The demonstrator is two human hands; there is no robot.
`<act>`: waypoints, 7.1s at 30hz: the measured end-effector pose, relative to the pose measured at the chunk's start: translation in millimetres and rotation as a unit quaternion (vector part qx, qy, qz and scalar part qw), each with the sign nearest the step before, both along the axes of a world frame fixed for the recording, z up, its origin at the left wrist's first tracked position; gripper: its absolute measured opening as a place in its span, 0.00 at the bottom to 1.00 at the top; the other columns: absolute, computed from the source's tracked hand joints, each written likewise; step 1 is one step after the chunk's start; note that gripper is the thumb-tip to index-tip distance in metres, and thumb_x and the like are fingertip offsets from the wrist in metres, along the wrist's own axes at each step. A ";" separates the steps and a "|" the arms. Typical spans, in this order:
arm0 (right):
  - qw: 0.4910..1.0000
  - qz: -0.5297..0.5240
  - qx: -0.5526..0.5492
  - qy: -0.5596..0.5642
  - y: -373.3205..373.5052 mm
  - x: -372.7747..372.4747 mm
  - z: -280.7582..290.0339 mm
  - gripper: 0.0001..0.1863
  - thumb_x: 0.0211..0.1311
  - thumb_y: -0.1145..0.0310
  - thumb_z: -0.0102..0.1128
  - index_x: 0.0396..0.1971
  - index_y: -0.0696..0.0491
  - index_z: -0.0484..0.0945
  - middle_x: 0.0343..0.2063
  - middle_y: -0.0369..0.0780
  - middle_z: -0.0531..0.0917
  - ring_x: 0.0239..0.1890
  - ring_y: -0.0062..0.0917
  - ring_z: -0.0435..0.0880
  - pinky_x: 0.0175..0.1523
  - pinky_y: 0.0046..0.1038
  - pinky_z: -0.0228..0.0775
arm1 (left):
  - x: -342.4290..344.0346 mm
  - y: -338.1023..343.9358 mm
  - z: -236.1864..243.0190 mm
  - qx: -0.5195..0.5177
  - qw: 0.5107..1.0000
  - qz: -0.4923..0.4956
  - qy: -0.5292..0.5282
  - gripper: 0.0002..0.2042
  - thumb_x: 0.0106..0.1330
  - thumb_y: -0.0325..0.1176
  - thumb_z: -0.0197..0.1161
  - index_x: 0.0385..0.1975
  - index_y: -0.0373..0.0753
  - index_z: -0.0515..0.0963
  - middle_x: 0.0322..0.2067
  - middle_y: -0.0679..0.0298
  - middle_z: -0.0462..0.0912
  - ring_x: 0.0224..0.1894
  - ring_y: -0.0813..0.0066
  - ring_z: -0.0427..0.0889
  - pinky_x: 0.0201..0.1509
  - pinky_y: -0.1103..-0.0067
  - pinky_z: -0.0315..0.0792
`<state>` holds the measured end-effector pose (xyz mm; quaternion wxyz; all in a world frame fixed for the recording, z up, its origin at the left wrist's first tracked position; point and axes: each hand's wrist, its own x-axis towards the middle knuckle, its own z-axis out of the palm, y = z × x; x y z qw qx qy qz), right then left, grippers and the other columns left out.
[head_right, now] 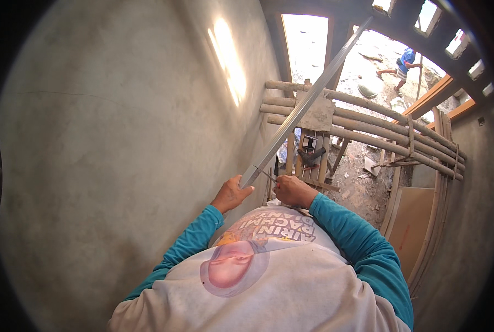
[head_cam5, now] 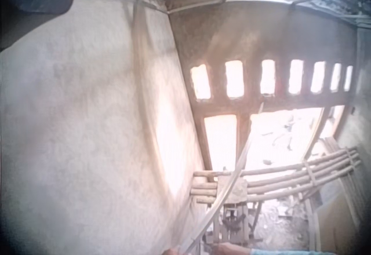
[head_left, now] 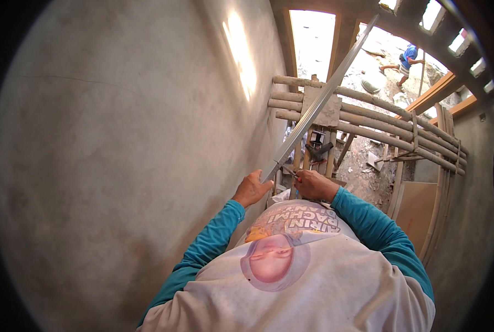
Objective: The person uses shears to cut metal studs while standing on a wooden scaffold in an unfinished room, handling the studs and moving them into position.
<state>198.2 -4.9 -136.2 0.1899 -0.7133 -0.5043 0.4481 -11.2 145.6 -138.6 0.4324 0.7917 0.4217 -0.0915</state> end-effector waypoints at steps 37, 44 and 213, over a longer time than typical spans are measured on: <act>0.999 0.030 0.001 -0.012 -25.8 2.8 -6.8 0.17 0.66 0.60 0.52 0.40 0.60 0.78 0.39 0.58 0.85 0.47 0.55 0.84 0.53 0.51 0.74 | -2.3 -21.4 9.1 -0.157 0.986 0.047 -0.029 0.22 0.64 0.43 0.69 0.45 0.28 0.74 0.20 0.64 0.76 0.19 0.78 0.76 0.24 0.77 0.73; 0.999 0.027 -0.015 -0.015 -26.5 5.5 -2.0 0.18 0.67 0.58 0.53 0.41 0.59 0.79 0.40 0.57 0.85 0.47 0.54 0.84 0.53 0.51 0.75 | -1.1 -19.0 3.1 -0.168 0.984 0.048 -0.034 0.19 0.65 0.42 0.68 0.41 0.31 0.73 0.21 0.65 0.75 0.19 0.78 0.75 0.23 0.77 0.72; 0.998 0.051 0.009 0.043 -42.6 6.7 -19.6 0.13 0.62 0.67 0.53 0.40 0.61 0.78 0.37 0.57 0.85 0.44 0.54 0.85 0.49 0.49 0.76 | 6.2 -43.6 14.1 -0.257 0.960 0.107 -0.021 0.16 0.68 0.42 0.68 0.33 0.34 0.73 0.20 0.64 0.76 0.18 0.77 0.75 0.20 0.77 0.70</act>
